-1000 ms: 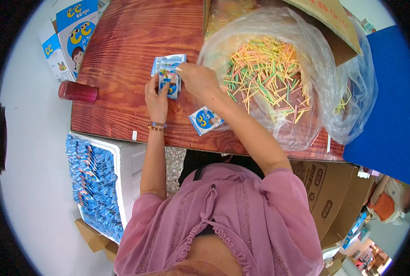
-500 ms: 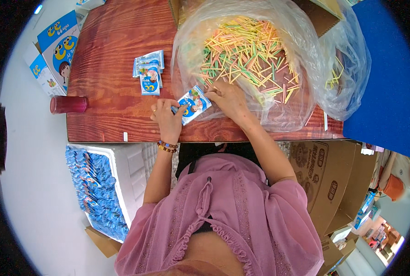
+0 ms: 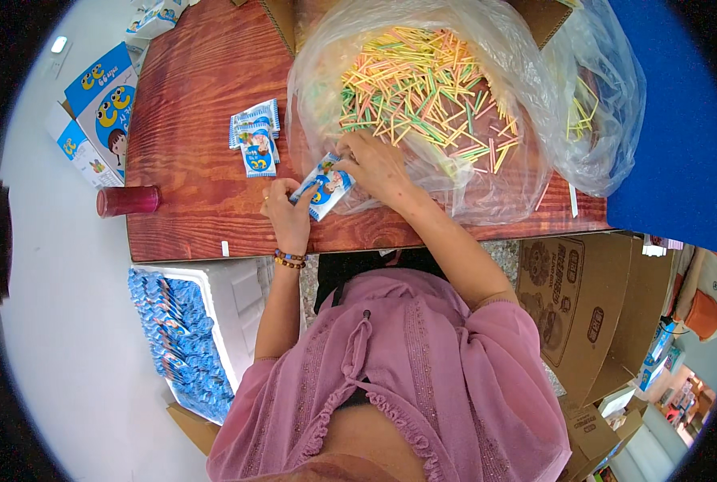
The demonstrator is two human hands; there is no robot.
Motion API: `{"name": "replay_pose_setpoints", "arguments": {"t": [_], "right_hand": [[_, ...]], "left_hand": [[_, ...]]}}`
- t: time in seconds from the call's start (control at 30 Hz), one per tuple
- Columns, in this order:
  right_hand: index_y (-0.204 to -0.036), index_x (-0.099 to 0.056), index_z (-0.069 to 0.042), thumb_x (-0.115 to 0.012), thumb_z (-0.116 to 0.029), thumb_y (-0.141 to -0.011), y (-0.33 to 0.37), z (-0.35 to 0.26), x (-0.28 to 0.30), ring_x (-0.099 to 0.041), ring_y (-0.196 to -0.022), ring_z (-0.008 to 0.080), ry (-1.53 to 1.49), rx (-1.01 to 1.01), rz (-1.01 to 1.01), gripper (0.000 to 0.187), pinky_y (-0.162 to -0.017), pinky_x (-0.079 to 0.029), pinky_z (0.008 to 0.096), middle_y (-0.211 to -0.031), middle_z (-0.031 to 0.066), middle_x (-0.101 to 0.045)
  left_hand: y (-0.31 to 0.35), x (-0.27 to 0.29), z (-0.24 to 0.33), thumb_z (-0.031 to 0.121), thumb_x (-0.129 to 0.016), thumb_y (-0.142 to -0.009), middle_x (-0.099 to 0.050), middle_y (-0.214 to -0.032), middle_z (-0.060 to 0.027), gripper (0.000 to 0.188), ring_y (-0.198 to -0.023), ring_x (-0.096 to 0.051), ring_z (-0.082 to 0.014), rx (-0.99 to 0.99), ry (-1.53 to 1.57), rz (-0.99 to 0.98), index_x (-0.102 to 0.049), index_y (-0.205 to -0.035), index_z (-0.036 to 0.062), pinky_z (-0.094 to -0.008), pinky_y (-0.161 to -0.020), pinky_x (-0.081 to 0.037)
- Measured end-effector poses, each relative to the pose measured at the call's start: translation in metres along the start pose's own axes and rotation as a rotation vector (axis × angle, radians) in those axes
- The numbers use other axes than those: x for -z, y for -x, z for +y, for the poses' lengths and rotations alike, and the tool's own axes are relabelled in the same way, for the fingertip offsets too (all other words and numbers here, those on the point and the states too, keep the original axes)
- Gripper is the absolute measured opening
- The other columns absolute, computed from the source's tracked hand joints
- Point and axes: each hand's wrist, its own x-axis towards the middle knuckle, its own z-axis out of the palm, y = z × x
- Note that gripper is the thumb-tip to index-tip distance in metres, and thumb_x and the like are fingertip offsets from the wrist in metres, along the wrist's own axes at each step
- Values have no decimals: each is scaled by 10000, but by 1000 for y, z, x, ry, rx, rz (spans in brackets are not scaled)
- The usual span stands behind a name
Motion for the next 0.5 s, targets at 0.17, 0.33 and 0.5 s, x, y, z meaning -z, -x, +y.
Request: {"name": "replay_pose_setpoints", "arguments": {"t": [0.17, 0.33, 0.5], "right_hand": [[-1005, -627, -100, -685, -229, -789, -1, 2, 4, -629, -870, 253, 11, 153, 36, 259, -716, -484, 354, -953, 82, -622], [-983, -647, -76, -677, -185, -793, -3, -3, 10, -619, -849, 273, -65, 169, 97, 221, -713, -482, 350, -922, 93, -620], [-895, -645, -40, -656, -132, -858, -3, -9, 26, -559, -787, 78, -585, -92, -277, 99, -682, -447, 257, -856, 10, -606]], "left_hand": [[-1, 8, 4, 180, -718, -762, -604, -854, -20, 116, -890, -512, -208, -296, -97, 87, -649, -816, 104, -381, -814, -284], [-1, 16, 14, 155, -711, -752, -618, -870, -22, 124, -932, -514, -210, -347, -62, 125, -691, -866, 110, -381, -846, -285], [-1, 26, 35, 49, -694, -794, -642, -886, -28, 142, -900, -565, -187, -301, 162, 175, -688, -935, 69, -346, -816, -404]]}}
